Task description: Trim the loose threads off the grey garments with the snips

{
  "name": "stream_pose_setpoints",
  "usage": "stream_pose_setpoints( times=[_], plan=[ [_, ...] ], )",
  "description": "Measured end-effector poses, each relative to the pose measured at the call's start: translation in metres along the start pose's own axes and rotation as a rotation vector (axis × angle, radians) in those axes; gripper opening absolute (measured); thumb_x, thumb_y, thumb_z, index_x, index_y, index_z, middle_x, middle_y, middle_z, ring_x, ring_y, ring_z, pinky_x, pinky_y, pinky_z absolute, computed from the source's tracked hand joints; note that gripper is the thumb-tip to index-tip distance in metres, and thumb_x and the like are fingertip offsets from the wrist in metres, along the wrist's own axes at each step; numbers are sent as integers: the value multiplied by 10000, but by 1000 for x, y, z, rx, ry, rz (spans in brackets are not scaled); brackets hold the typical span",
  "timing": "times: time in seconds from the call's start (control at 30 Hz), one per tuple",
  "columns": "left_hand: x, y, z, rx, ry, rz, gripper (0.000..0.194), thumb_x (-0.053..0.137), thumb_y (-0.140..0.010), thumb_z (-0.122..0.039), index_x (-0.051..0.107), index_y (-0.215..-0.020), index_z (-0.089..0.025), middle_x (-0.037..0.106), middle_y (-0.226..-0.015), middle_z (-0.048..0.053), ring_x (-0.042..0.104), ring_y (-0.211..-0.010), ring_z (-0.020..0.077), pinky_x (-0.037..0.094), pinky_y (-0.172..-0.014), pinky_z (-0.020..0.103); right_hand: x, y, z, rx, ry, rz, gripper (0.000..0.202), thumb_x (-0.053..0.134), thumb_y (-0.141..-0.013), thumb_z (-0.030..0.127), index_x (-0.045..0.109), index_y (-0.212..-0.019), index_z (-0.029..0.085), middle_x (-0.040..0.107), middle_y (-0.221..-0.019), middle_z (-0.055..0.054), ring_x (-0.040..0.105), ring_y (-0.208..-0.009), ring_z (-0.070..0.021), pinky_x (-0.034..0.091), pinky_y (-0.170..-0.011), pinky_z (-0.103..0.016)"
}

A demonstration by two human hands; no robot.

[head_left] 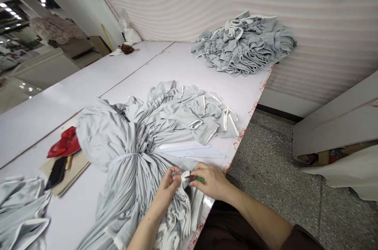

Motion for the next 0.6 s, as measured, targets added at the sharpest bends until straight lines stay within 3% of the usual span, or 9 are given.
stream_pose_setpoints(
  times=[0.13, 0.23, 0.33, 0.4, 0.47, 0.53, 0.6],
  plan=[
    [0, 2, -2, -1, 13, 20, 356, 669, -798, -465, 471, -989, -239, 597, -702, -51, 481, -610, 126, 341, -640, 252, 0, -2, -3, 13, -28, -36, 106, 665, -866, 268, 753, -918, 239, 705, -934, -13, 666, -824, -179, 455, -709, -267],
    [0, 3, -5, -2, -8, 13, 350, 659, -798, -476, 490, -977, -228, 592, -693, -44, 486, -628, 132, 355, -661, 263, 0, -6, -11, 73, -114, -60, 190, 721, -802, 267, 713, -987, 220, 683, -955, -20, 651, -869, -187, 451, -749, -273],
    [0, 5, -7, 60, -138, -18, 353, 676, -767, -477, 534, -967, -223, 608, -731, -21, 517, -655, 152, 379, -656, 274, 8, -12, -14, 90, -179, 12, 189, 734, -766, 256, 675, -941, 212, 664, -925, -6, 630, -845, -180, 441, -727, -260],
    [-1, 10, -11, 201, -345, -111, 260, 700, -743, -404, 557, -869, -227, 599, -729, -14, 534, -673, 167, 394, -653, 282, 14, -14, -11, 53, -209, 56, 84, 708, -768, 209, 640, -815, 202, 647, -854, 14, 613, -802, -162, 429, -694, -240],
    [3, 23, -19, 422, -580, -238, 144, 669, -763, -300, 543, -750, -233, 572, -710, -3, 539, -682, 180, 410, -660, 296, 15, -12, -8, 9, -200, 26, 103, 675, -752, 122, 601, -753, 193, 631, -813, 18, 604, -800, -159, 425, -696, -234],
    [12, 39, -26, 628, -737, -353, 121, 580, -823, -224, 536, -712, -239, 572, -731, 26, 550, -709, 191, 428, -685, 313, 13, -6, -8, -9, -158, -33, 165, 640, -723, 43, 603, -783, 191, 637, -829, 6, 610, -827, -168, 431, -716, -243],
    [19, 54, -28, 743, -795, -417, 152, 510, -870, -184, 555, -738, -245, 602, -793, 60, 573, -758, 199, 447, -719, 325, 11, 2, -8, 8, -129, -45, 210, 627, -722, 22, 628, -837, 198, 654, -872, -7, 625, -846, -176, 441, -719, -253]
  ],
)
Point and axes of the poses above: each hand's wrist, its own y-axis away from the middle knuckle, its own x-axis out of the palm, z = x × y, the point moved 7 cm from there along -y, towards the middle knuckle
